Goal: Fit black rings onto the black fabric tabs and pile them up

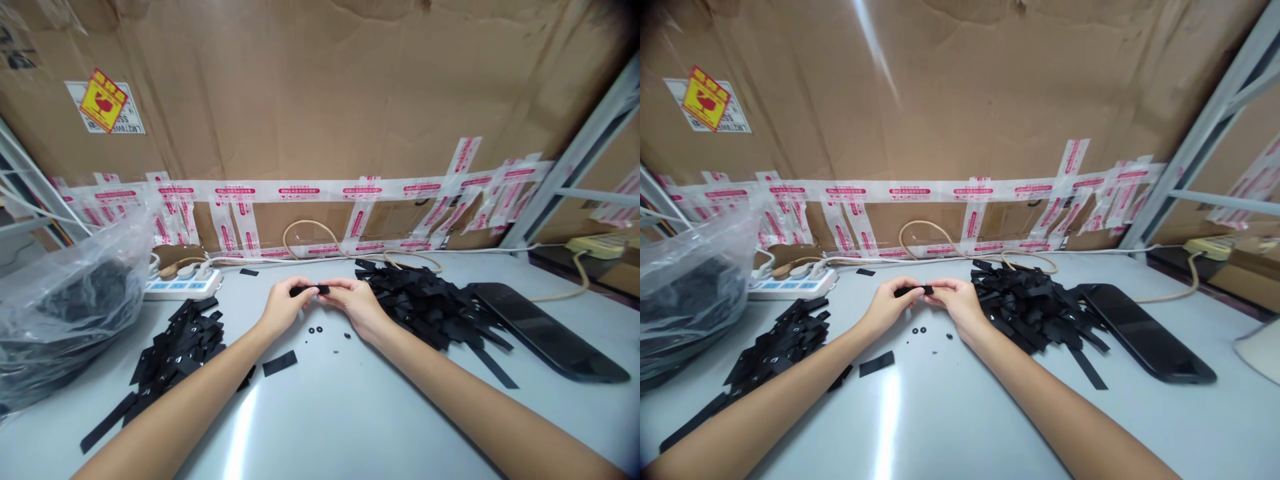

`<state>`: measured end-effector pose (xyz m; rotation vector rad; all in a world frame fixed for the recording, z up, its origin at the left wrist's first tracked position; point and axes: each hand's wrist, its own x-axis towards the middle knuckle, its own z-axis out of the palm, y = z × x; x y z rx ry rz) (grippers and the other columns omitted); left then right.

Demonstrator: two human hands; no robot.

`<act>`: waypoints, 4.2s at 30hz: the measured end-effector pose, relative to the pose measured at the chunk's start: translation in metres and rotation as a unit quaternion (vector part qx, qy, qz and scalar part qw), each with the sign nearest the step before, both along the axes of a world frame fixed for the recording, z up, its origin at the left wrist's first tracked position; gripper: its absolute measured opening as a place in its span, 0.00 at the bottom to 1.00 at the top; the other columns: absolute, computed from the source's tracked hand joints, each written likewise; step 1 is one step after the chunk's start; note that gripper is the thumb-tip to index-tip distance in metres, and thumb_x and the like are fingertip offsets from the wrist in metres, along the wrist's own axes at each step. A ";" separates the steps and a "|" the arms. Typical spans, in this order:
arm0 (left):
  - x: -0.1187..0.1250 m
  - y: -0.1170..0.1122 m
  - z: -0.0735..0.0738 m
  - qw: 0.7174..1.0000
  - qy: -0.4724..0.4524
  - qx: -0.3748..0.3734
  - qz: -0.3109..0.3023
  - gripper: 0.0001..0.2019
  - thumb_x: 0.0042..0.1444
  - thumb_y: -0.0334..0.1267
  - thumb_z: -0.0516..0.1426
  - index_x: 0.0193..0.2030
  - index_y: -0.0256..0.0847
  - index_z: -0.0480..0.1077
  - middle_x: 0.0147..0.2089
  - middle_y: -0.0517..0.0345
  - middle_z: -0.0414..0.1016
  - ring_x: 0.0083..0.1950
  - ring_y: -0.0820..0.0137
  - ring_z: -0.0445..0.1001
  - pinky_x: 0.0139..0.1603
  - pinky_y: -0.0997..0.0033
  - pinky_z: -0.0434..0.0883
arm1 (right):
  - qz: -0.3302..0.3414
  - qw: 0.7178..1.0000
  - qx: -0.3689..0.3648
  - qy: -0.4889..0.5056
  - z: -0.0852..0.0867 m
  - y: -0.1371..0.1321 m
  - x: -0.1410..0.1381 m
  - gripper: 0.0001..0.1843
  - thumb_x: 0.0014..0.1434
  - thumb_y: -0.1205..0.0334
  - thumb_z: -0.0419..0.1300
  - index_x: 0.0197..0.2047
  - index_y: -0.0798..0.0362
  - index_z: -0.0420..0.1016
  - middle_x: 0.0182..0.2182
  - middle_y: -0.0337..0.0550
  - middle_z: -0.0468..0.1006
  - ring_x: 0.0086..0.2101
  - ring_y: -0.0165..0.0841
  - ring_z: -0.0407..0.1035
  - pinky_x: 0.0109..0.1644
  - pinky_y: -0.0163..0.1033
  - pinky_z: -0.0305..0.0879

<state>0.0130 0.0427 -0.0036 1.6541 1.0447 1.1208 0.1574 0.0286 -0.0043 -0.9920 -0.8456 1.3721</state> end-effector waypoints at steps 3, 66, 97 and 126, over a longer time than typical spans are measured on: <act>0.000 0.000 0.000 1.000 -0.003 -0.001 -0.011 0.08 0.46 0.38 0.58 0.32 0.36 0.71 0.28 0.57 0.73 0.24 0.75 0.66 0.28 0.74 0.66 | -0.016 1.000 0.007 -0.012 0.000 0.000 0.000 0.08 0.31 0.67 0.68 0.22 0.57 0.76 0.20 0.41 0.77 0.23 0.30 0.72 0.36 0.37 0.71; -0.002 0.007 -0.007 0.998 0.056 -0.036 -0.010 0.10 0.48 0.43 0.54 0.25 0.38 0.66 0.20 0.62 0.64 0.24 0.73 0.61 0.27 0.74 0.57 | 0.004 0.916 0.167 -0.365 0.009 0.004 0.011 0.05 0.45 0.62 0.58 0.24 0.54 0.71 0.22 0.37 0.67 0.24 0.28 0.57 0.31 0.37 0.54; -0.002 0.002 -0.001 0.997 0.013 -0.025 -0.076 0.11 0.48 0.44 0.57 0.28 0.36 0.69 0.24 0.61 0.67 0.26 0.74 0.61 0.29 0.73 0.58 | 0.066 0.988 0.002 -0.138 0.001 0.001 0.007 0.16 0.35 0.55 0.67 0.26 0.58 0.74 0.19 0.36 0.67 0.19 0.22 0.50 0.23 0.34 0.44; -0.003 0.005 -0.006 0.998 0.027 -0.026 -0.055 0.11 0.48 0.44 0.56 0.28 0.36 0.69 0.23 0.61 0.66 0.25 0.75 0.61 0.28 0.74 0.58 | 0.061 0.963 0.095 -0.245 -0.003 0.005 0.012 0.13 0.41 0.59 0.63 0.32 0.56 0.79 0.32 0.48 0.79 0.34 0.37 0.71 0.43 0.44 0.64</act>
